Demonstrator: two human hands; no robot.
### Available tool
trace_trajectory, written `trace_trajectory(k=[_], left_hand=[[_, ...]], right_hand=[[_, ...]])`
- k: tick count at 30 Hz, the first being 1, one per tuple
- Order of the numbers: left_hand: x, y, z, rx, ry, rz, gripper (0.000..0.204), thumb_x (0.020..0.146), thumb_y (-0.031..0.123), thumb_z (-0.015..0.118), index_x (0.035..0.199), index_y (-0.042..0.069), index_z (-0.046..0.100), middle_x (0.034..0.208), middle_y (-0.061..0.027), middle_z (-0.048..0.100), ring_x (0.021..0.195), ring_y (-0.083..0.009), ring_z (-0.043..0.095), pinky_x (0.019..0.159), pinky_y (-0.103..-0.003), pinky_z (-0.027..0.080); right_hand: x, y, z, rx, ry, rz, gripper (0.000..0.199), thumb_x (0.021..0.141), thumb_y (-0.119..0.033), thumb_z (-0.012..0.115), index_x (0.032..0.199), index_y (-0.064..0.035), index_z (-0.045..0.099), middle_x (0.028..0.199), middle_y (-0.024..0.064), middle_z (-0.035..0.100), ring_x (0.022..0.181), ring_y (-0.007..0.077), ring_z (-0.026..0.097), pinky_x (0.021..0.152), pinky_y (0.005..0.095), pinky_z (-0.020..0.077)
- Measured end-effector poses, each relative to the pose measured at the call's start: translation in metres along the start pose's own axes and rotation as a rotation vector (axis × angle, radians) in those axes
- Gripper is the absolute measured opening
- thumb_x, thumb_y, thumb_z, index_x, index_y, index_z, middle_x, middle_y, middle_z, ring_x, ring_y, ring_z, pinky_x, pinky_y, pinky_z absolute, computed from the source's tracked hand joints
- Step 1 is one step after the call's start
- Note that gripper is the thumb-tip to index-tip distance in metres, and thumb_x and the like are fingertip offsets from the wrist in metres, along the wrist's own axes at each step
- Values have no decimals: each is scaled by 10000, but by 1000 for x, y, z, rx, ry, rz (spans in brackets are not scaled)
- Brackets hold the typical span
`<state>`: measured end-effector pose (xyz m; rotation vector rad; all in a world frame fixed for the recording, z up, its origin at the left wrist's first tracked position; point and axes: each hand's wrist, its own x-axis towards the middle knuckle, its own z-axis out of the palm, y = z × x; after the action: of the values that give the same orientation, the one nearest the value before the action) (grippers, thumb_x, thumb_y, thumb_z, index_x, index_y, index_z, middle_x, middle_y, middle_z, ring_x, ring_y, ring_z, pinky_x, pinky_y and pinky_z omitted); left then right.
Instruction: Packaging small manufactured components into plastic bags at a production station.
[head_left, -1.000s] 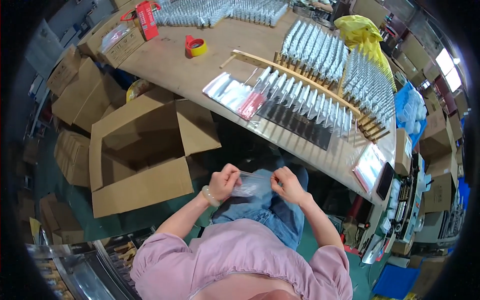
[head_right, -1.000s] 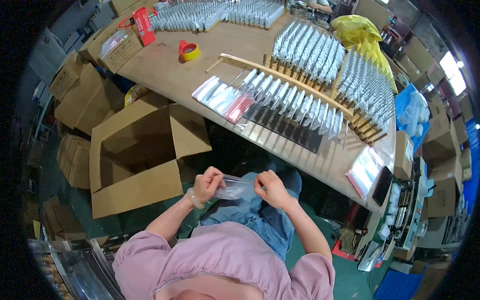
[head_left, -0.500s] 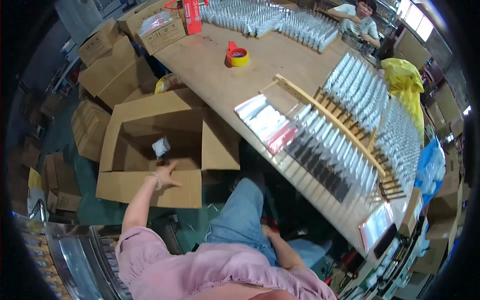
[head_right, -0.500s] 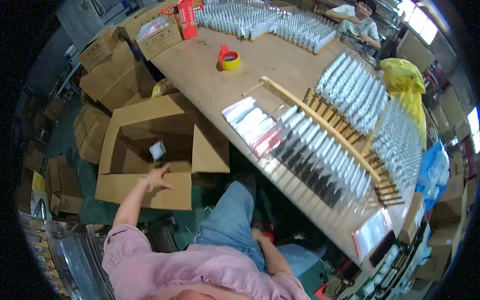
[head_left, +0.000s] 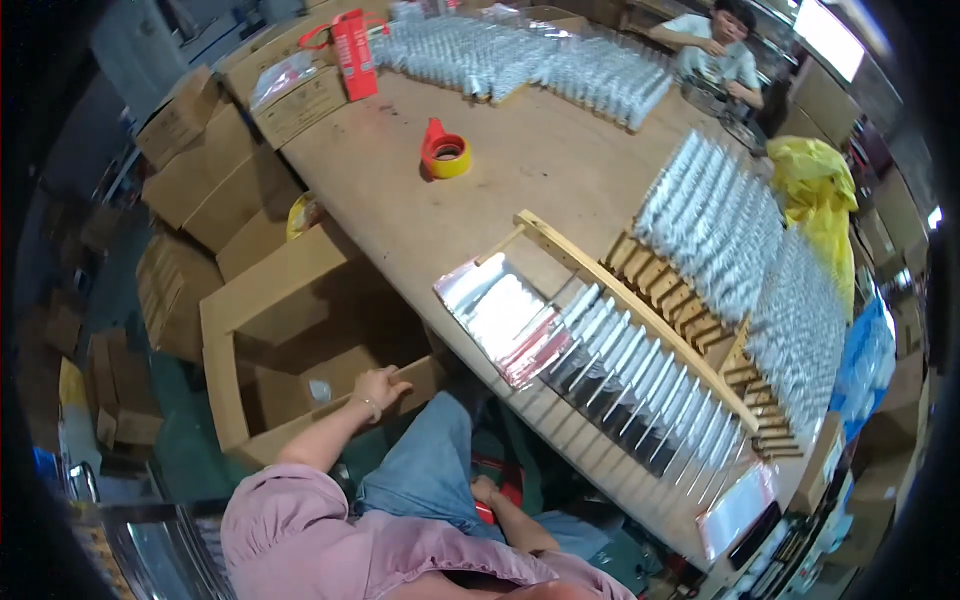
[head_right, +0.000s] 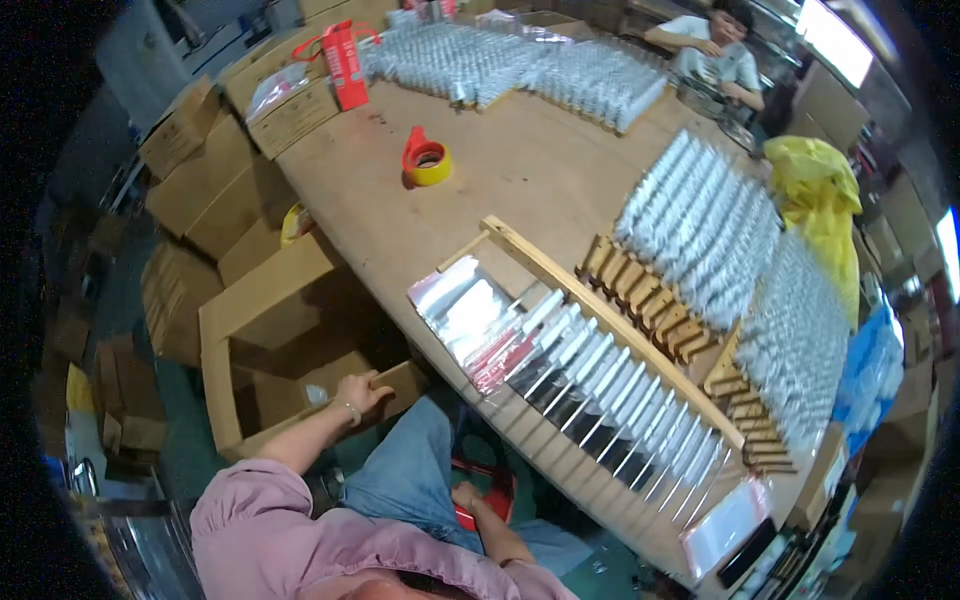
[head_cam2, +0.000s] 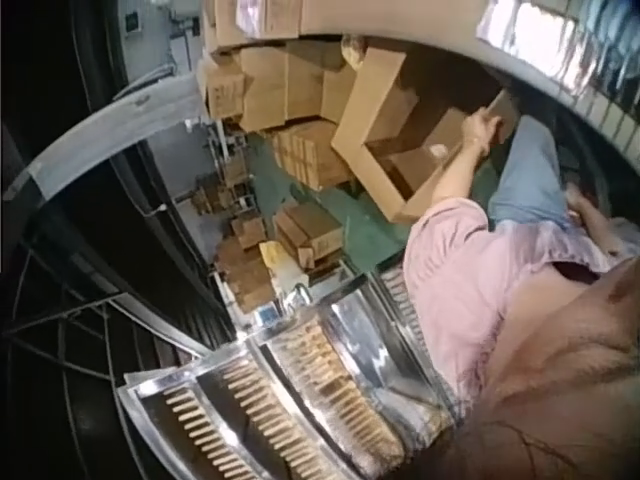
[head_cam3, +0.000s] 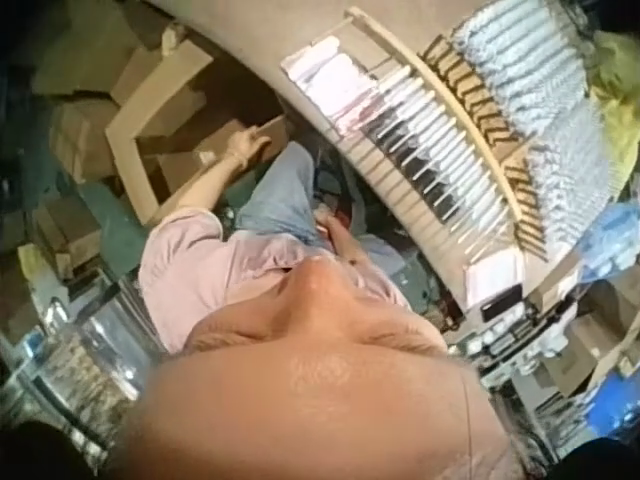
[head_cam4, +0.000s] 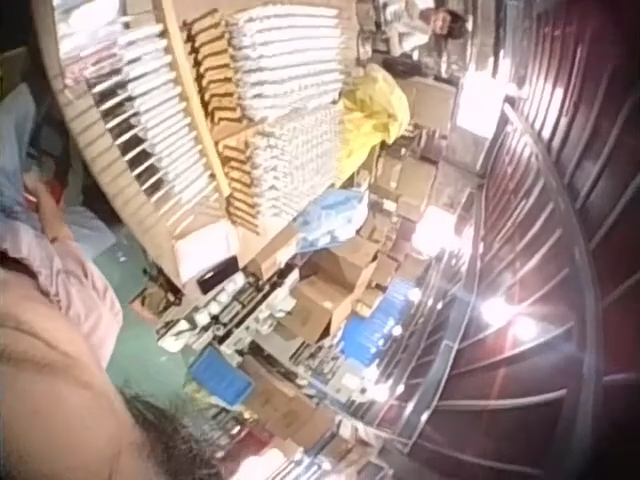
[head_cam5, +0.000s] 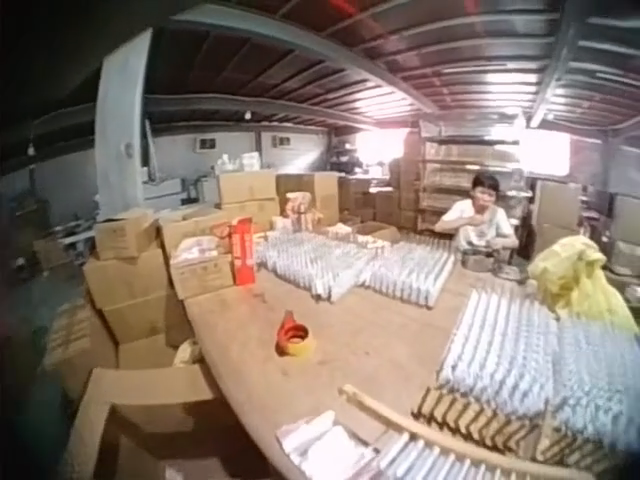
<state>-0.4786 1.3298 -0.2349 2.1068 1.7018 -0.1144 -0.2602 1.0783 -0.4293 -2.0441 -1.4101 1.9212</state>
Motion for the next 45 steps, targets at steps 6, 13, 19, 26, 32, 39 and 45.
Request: trace_trajectory(k=[6,13,19,26,32,39,45], left_hand=[[12,110,-43,-351,907,458,270,717,230,685,934,79,625,836,-80,586,847,-326,537,807,-392,429],[62,197,-42,-357,692,626,155,702,172,701,830,84,695,822,-104,618,791,-309,569,734,-386,455],[8,169,-50,-435,665,650,108,704,146,695,789,80,699,780,-93,611,766,-290,565,704,-376,453],[-90,139,-36,-193,752,1026,200,697,33,672,892,76,666,773,-54,565,741,-249,538,680,-358,429],[-97,146,-22,-230,705,1051,224,688,55,706,905,78,658,780,-52,575,748,-253,548,677,-353,444],[-103,203,-9,-946,-125,688,189,721,79,741,878,39,646,798,-56,647,717,-128,609,638,-268,489],[-101,234,4,-1145,-524,615,154,761,56,718,878,2,633,792,-49,668,709,-61,607,628,-202,482]], right_hand=[[-12,1,-22,-12,359,-55,499,745,-484,597,1022,-74,660,1069,223,612,966,364,602,844,412,475],[-111,-39,-57,156,662,-280,267,804,-276,620,952,-56,648,930,137,655,836,293,632,759,373,496],[-180,-115,-113,494,955,-618,187,843,-190,624,908,-21,671,809,96,669,707,184,636,634,271,484],[-172,-172,-150,688,734,-581,196,849,-192,641,898,-6,672,682,13,620,619,55,533,552,219,434],[-177,-151,-151,703,729,-534,168,845,-178,641,875,-17,679,663,7,616,582,37,512,501,209,411],[-231,-131,-166,617,745,-536,163,863,-169,619,836,-8,631,664,-10,595,572,38,505,480,209,399],[-251,-105,-164,671,730,-585,182,907,-177,566,807,-26,566,655,-23,553,564,34,487,473,197,395]])
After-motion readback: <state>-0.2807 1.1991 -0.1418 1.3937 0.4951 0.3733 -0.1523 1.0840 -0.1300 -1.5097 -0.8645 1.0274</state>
